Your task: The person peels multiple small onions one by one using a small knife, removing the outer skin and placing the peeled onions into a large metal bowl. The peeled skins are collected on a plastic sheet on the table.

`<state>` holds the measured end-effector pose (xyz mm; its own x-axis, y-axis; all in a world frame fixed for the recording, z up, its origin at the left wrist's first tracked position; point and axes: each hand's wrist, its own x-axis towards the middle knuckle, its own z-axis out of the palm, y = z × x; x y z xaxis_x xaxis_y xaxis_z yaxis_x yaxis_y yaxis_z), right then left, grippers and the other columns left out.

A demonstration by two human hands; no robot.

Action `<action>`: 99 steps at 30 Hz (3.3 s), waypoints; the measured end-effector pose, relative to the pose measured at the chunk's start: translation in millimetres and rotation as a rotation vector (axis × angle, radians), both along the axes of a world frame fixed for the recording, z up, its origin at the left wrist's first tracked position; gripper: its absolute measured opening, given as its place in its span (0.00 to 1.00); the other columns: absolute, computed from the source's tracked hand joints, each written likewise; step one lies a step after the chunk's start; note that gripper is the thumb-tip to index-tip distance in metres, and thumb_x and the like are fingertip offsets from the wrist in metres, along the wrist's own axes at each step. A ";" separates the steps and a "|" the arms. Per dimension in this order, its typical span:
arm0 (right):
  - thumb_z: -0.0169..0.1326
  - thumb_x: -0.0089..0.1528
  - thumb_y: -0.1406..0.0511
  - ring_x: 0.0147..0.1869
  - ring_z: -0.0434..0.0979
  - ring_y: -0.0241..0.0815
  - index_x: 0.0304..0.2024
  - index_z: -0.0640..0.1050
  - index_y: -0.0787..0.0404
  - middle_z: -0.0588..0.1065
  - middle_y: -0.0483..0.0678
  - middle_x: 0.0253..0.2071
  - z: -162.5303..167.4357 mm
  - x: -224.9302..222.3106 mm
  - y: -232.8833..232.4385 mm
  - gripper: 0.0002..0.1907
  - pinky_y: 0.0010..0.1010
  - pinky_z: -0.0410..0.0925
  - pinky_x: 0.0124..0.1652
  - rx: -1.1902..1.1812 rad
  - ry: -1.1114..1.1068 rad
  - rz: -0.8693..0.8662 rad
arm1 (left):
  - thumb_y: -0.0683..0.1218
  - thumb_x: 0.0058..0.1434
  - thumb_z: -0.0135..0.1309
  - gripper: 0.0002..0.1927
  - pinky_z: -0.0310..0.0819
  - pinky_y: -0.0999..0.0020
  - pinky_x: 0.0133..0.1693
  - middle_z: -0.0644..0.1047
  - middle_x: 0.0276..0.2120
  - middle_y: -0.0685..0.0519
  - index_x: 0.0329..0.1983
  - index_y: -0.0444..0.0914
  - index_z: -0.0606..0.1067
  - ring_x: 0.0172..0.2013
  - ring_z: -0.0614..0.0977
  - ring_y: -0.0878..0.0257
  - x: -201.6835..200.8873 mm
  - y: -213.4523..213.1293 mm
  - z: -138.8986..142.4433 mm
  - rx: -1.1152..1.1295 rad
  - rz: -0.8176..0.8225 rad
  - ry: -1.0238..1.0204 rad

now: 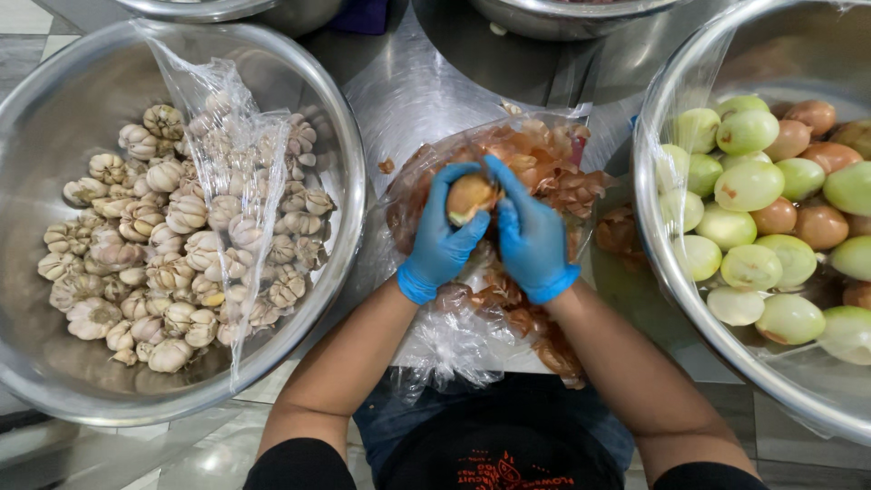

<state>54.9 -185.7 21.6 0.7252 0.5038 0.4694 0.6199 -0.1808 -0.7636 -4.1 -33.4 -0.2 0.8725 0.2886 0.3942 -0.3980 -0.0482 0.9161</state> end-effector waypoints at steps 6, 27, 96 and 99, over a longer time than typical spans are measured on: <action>0.43 0.77 0.58 0.29 0.54 0.26 0.75 0.67 0.60 0.60 0.35 0.26 -0.3 13.1 -4.6 0.26 0.21 0.51 0.30 0.414 0.476 0.078 | 0.55 0.72 0.53 0.27 0.65 0.61 0.71 0.72 0.65 0.45 0.67 0.37 0.64 0.67 0.73 0.56 4.1 3.4 14.5 -0.332 -0.231 -0.030; 0.40 0.73 0.47 0.36 0.80 0.59 0.65 0.66 0.66 0.79 0.58 0.38 -1.3 20.9 -17.3 0.32 0.44 0.72 0.37 -0.141 -0.195 0.239 | 0.52 0.58 0.63 0.26 0.78 0.69 0.53 0.76 0.48 0.53 0.55 0.35 0.71 0.50 0.78 0.66 -5.8 8.8 3.4 -0.078 -0.052 0.087; 0.39 0.72 0.46 0.19 0.56 0.32 0.50 0.72 0.53 0.64 0.40 0.24 -18.0 0.9 -3.3 0.21 0.28 0.54 0.20 0.584 1.176 0.261 | 0.45 0.60 0.55 0.23 0.73 0.67 0.56 0.73 0.51 0.50 0.58 0.36 0.68 0.52 0.76 0.63 2.9 11.1 -4.3 -0.108 -0.137 0.171; 0.38 0.72 0.42 0.18 0.56 0.33 0.40 0.70 0.55 0.59 0.39 0.20 -20.4 11.4 -9.7 0.26 0.28 0.54 0.20 0.670 1.377 0.375 | 0.46 0.60 0.55 0.24 0.71 0.68 0.59 0.71 0.52 0.51 0.58 0.36 0.67 0.54 0.74 0.64 5.5 12.7 -11.5 -0.096 -0.138 0.109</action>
